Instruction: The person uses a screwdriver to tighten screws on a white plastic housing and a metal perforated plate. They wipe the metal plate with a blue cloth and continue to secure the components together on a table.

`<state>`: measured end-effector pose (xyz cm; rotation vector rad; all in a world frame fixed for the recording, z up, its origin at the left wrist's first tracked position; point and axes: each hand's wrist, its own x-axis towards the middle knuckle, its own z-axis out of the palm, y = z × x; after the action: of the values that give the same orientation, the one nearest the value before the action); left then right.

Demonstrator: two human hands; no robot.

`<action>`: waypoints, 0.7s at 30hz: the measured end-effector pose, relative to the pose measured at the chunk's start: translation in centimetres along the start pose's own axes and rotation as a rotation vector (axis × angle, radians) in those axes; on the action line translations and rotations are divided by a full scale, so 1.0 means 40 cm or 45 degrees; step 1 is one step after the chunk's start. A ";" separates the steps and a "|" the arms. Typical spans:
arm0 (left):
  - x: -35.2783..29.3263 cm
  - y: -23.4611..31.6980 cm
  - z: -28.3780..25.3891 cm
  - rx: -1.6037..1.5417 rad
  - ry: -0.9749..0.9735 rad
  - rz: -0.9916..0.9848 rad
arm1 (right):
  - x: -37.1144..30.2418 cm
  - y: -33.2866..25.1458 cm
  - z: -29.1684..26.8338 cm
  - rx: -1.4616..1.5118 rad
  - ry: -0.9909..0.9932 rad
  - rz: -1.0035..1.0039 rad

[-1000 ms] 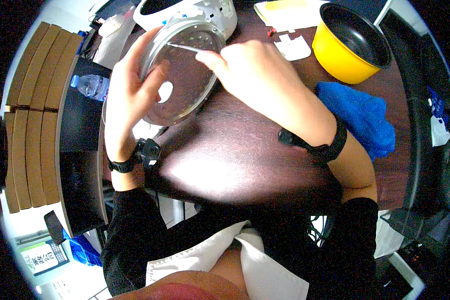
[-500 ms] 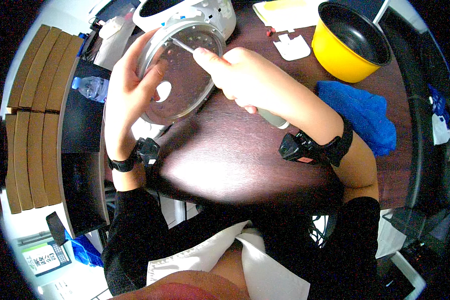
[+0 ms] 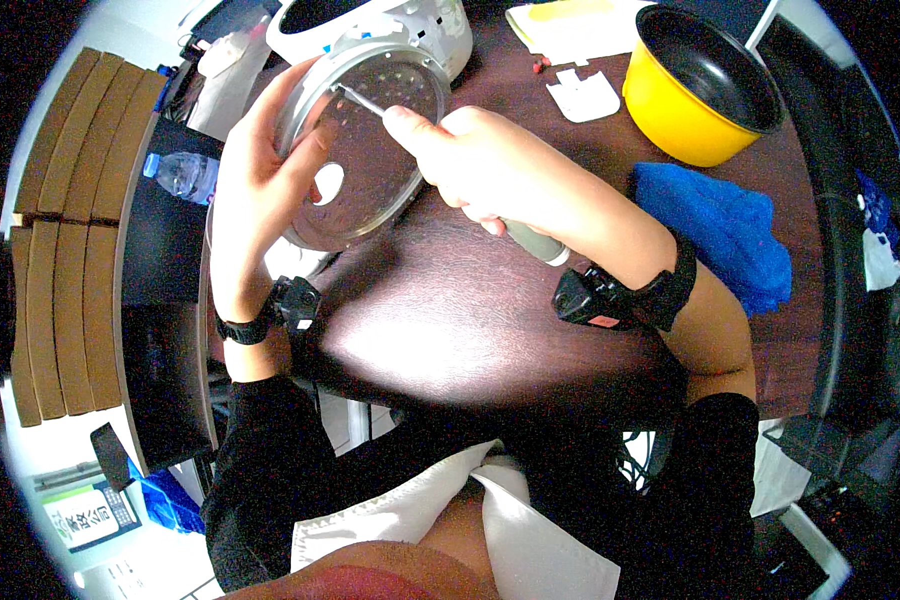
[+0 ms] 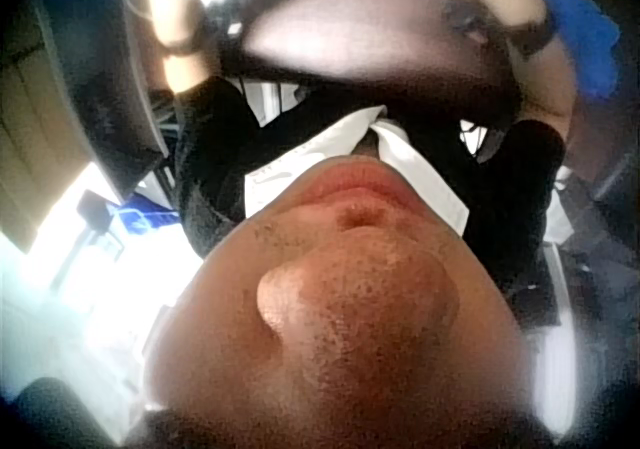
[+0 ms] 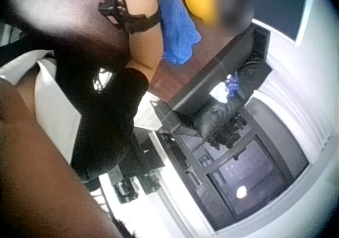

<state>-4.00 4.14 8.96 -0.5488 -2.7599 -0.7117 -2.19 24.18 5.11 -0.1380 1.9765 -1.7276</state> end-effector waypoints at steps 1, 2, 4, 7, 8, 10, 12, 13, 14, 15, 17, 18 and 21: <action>0.000 -0.002 0.003 -0.002 0.009 0.005 | 0.001 0.004 0.001 0.015 -0.016 -0.010; 0.001 -0.001 0.003 0.001 0.001 0.006 | 0.001 0.006 0.001 0.030 -0.031 -0.019; 0.000 0.002 0.001 0.011 -0.014 0.003 | -0.003 0.000 -0.006 0.008 -0.076 -0.013; -0.004 -0.001 0.006 0.107 0.035 0.076 | 0.004 0.008 -0.015 -0.443 0.182 -0.261; -0.004 0.001 0.007 0.113 0.031 0.077 | 0.007 0.012 -0.019 -0.663 0.326 -0.386; -0.005 0.007 0.005 0.127 0.025 0.076 | 0.004 0.010 -0.028 -1.177 0.704 -0.733; -0.007 0.002 0.005 0.143 0.020 0.055 | -0.002 0.001 -0.041 -1.456 0.901 -0.928; -0.004 0.000 0.008 0.149 0.016 0.052 | -0.006 -0.006 -0.053 -1.481 0.915 -0.944; -0.003 0.002 0.009 0.148 0.012 0.050 | -0.011 -0.012 -0.063 -1.506 0.929 -0.959; -0.002 0.004 0.010 0.147 0.008 0.047 | -0.018 -0.018 -0.068 -1.516 0.932 -0.958; -0.001 0.008 0.006 0.095 -0.020 -0.009 | -0.014 -0.011 -0.086 -1.373 0.828 -0.938; 0.002 0.009 0.001 0.042 -0.045 -0.058 | -0.013 -0.010 -0.092 -1.301 0.777 -0.926; 0.008 -0.032 0.005 -0.014 0.010 -0.038 | -0.023 -0.029 -0.071 -0.584 0.426 -0.471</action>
<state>-4.83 3.28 8.36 -0.5072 -2.7641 -0.7348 -2.90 26.90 6.68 -0.4185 2.7183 -1.5470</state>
